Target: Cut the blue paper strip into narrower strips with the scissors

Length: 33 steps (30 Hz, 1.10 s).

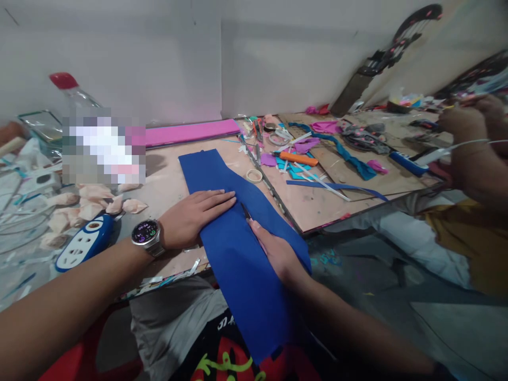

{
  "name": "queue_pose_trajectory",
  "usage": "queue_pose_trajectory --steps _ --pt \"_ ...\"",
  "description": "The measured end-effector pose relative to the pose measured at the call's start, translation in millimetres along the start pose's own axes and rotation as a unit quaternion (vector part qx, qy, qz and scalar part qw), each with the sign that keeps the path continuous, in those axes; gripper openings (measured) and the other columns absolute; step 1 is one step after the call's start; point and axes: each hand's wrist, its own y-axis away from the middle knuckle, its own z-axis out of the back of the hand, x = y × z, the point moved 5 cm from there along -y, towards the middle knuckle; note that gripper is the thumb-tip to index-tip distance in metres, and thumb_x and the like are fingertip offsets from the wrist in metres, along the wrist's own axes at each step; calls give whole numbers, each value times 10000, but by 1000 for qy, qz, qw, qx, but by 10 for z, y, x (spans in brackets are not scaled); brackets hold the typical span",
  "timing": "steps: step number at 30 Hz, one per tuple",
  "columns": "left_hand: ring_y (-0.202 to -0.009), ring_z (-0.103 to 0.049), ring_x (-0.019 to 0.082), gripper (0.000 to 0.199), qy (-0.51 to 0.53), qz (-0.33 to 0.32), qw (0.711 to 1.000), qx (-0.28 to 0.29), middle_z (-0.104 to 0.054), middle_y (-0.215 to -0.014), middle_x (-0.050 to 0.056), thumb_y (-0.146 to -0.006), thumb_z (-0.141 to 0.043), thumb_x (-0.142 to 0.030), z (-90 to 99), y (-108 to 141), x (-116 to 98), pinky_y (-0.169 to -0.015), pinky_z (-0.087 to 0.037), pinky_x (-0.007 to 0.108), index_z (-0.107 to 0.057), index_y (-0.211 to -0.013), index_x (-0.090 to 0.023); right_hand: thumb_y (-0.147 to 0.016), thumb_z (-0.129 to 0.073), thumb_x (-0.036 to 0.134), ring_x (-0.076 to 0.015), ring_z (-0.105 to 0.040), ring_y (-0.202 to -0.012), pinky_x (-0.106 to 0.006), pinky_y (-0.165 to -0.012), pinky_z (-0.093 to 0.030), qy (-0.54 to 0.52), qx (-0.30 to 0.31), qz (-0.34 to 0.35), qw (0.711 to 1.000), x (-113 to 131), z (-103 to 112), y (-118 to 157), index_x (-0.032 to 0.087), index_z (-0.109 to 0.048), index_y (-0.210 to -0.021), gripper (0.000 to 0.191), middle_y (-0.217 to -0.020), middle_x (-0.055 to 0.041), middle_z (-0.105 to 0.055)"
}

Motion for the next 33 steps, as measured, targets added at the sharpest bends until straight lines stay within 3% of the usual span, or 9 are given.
queue_pose_trajectory --steps 9,33 --pt "-1494 -441 355 822 -21 32 999 1 -401 -1652 173 -928 -624 -286 7 -3 12 -1180 -444 558 -228 -1641 -184 -893 -683 498 -297 -693 -1240 -392 -1121 -508 13 42 15 999 97 -6 27 152 -821 -1149 452 -1139 -77 -812" --pt "-1498 -434 353 854 -14 31 999 14 -399 -1653 174 -919 -647 -313 -1 3 18 -1185 -428 559 -221 -1649 -188 -947 -660 459 -279 -659 -1304 -402 -1189 -444 -7 35 -2 999 -8 -18 -4 177 -789 -1237 424 -1279 -78 -765"
